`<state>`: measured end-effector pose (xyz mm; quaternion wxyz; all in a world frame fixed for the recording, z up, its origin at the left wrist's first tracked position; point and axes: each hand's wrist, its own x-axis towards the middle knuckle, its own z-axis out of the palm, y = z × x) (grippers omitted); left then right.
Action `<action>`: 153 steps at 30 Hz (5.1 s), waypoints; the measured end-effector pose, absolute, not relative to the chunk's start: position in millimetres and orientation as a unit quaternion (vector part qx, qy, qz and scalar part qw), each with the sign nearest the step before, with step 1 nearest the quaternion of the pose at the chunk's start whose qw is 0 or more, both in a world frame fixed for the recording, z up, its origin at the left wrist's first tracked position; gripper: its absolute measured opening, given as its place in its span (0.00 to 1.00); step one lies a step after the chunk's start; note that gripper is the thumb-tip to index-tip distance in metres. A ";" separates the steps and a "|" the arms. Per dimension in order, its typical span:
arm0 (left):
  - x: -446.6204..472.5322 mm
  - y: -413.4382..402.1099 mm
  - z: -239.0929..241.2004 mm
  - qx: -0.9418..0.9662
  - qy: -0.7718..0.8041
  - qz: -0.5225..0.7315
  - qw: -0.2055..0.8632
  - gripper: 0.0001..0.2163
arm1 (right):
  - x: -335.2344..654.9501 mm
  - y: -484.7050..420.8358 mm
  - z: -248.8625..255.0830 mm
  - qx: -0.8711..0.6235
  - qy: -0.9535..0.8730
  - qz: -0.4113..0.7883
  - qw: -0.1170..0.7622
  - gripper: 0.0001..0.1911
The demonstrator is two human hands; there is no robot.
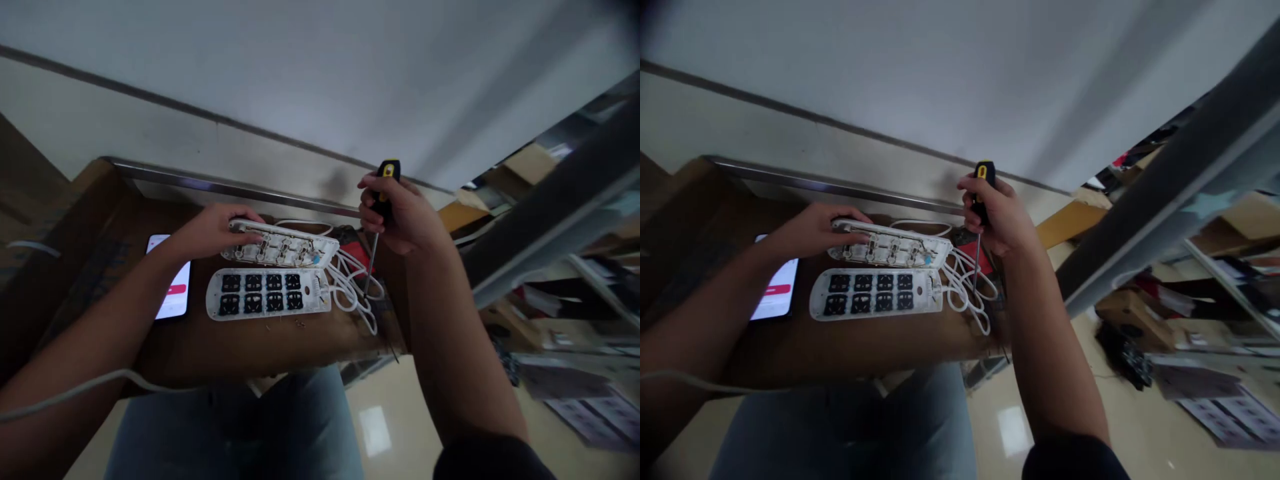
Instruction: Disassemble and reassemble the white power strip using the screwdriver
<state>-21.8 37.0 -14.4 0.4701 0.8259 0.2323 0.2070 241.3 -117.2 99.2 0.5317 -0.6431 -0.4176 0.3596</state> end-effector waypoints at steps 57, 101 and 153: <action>-34.3 27.3 11.4 0.892 0.176 -0.063 0.412 0.35 | 232.7 -186.9 41.4 -0.690 -0.721 0.025 0.063 0.14; -29.2 -35.5 14.9 0.951 0.196 -0.105 0.216 0.48 | 217.2 -246.4 -6.8 -0.680 -0.728 -0.036 -0.082 0.18; -58.1 -50.9 -0.7 0.957 0.212 -0.008 0.196 0.41 | 254.9 -181.7 6.6 -0.603 -0.783 0.131 -0.074 0.49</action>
